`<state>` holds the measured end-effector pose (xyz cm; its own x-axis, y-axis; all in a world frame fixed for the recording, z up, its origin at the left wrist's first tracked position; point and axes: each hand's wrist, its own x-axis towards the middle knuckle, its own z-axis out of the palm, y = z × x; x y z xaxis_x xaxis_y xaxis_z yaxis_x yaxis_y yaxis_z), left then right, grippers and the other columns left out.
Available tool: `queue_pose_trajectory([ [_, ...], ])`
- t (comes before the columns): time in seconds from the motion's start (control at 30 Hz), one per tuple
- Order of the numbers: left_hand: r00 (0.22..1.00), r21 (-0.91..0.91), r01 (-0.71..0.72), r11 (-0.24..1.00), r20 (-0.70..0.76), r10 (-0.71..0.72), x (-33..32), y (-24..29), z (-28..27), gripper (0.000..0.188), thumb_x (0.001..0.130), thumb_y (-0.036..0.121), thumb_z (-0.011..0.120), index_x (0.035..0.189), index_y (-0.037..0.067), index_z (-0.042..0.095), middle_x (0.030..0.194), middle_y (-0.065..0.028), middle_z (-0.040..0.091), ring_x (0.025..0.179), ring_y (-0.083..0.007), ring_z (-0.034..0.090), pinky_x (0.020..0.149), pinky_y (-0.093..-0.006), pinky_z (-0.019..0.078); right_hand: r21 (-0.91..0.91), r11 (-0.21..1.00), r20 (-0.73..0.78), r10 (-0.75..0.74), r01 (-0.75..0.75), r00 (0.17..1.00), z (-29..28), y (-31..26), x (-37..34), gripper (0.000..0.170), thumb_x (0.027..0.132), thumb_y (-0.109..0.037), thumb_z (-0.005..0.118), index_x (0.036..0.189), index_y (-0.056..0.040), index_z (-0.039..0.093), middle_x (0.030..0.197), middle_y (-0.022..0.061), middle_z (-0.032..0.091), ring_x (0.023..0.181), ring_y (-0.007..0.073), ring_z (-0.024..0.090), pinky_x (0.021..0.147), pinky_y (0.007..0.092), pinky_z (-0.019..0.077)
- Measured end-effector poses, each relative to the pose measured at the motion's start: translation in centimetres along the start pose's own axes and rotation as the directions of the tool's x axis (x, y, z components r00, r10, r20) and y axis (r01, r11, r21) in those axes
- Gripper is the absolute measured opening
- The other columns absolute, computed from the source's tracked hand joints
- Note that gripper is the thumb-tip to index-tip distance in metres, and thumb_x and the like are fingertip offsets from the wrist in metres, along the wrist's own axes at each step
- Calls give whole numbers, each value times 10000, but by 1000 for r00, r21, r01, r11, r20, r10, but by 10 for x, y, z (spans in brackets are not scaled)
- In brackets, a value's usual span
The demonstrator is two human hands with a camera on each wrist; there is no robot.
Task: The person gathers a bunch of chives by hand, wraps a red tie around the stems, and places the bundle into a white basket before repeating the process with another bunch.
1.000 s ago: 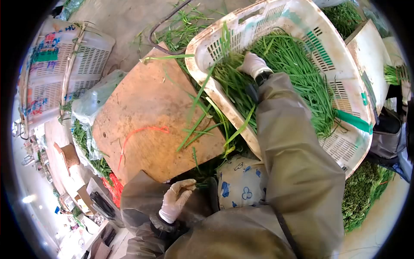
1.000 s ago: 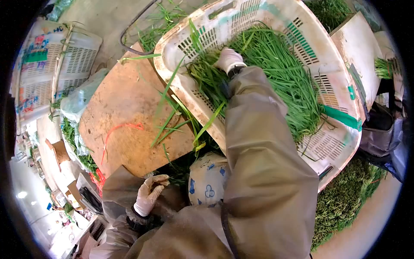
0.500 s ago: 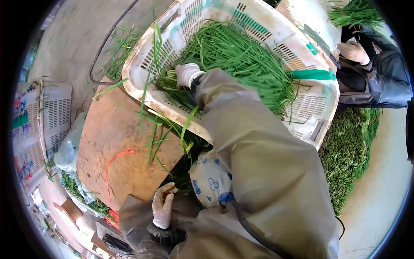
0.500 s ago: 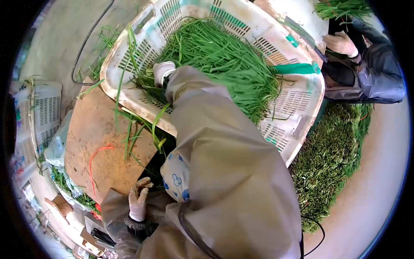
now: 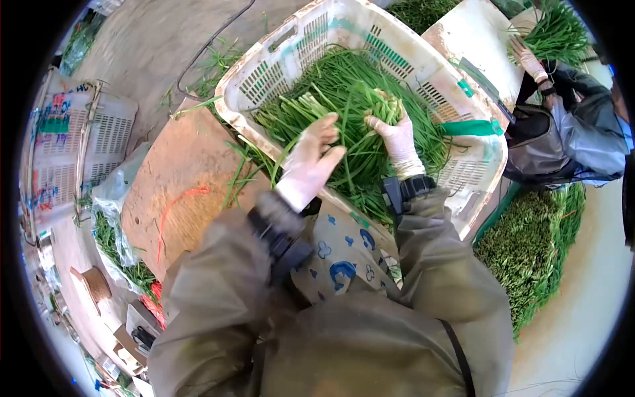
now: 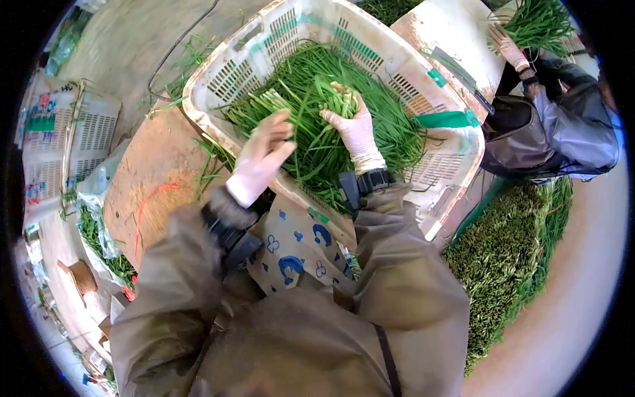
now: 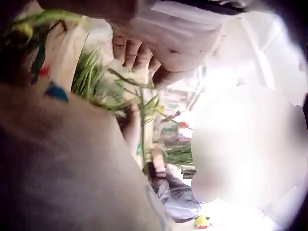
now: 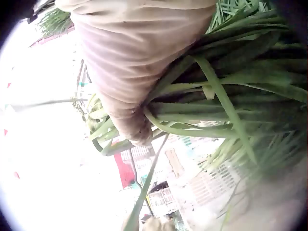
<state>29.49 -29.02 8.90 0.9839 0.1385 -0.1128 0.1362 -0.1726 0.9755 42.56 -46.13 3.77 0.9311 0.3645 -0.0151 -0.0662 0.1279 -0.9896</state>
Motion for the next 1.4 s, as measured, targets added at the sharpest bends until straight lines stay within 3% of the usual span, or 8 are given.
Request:
queue_pose_trajectory([
  [0.27, 913, 660, 69, 748, 261, -315, 40, -5, 15, 752, 849, 163, 611, 1514, 96, 267, 1249, -289, 562, 1194, -378, 545, 1008, -389, 427, 46, 998, -12, -43, 43, 999, 5, -105, -46, 606, 764, -1, 747, 1327, -68, 532, 1024, 28, 642, 865, 132, 619, 828, 260, 519],
  [0.53, 960, -66, -262, 963, 81, 267, -41, 82, 5, 902, 776, 97, 746, 1528, 78, 248, 1531, -155, 349, 1339, -232, 411, 1124, -379, 336, -271, 945, 74, -170, 184, 983, 19, -248, -69, 624, 794, 31, 709, 1370, -24, 474, 1121, 53, 637, 936, 123, 620, 801, 250, 519],
  [0.67, 794, 101, -586, 804, -124, 595, -87, 147, 22, 1161, 597, 330, 887, 1470, -53, 223, 1456, -239, 326, 1386, -336, 297, 1171, -396, 215, -92, 979, 298, -147, 182, 943, 79, -290, -117, 677, 812, -31, 648, 1441, -18, 398, 1019, 34, 618, 868, 117, 601, 772, 234, 506],
  [0.83, 884, -680, -415, 604, -146, 444, -146, 168, 9, 901, 622, 153, 887, 1384, 31, 422, 1273, -79, 563, 1193, -202, 493, 1049, -352, 377, 205, 969, 536, -231, 140, 812, 154, -320, -162, 713, 829, -97, 628, 1477, -24, 339, 974, 17, 599, 874, 129, 591, 815, 249, 503],
  [0.97, 930, -458, -365, 811, -215, 297, -212, 166, -25, 624, 754, 104, 752, 1323, 40, 503, 1172, -89, 628, 1068, -198, 587, 977, -332, 444, -401, 824, 679, -27, 401, 734, 172, -328, -172, 763, 853, -267, 707, 1477, -21, 342, 1252, 81, 568, 1066, 154, 559, 912, 307, 466],
  [1.2, 925, -925, -372, -81, -363, -108, -262, 88, -95, 336, 915, 227, 621, 1176, 17, 595, 1097, -133, 658, 1026, -292, 627, 908, -500, 514, -508, 485, 825, 35, 712, 565, 195, -236, -270, 1133, 656, -153, 853, 1529, -11, 145, 1538, 269, 258, 1412, 356, 317, 1088, 408, 366],
  [1.3, 872, -852, -487, -191, -466, -148, -270, 69, -104, 340, 938, 306, 615, 1130, 26, 611, 1111, -129, 656, 1044, -306, 614, 953, -521, 476, -725, 210, 688, 171, 656, 706, 214, -205, -256, 889, 704, -163, 792, 1450, -43, 324, 1093, 251, 632, 996, 395, 642, 853, 428, 525],
  [1.4, 878, -771, -477, -421, -435, -198, -281, 70, -113, 549, 900, 455, 650, 1230, 30, 536, 1230, -146, 596, 1149, -330, 557, 1046, -529, 403, -536, 12, 826, 213, 844, 522, 257, -253, -233, 644, 733, -134, 742, 1323, -79, 491, 932, 185, 678, 875, 365, 670, 775, 429, 542],
])
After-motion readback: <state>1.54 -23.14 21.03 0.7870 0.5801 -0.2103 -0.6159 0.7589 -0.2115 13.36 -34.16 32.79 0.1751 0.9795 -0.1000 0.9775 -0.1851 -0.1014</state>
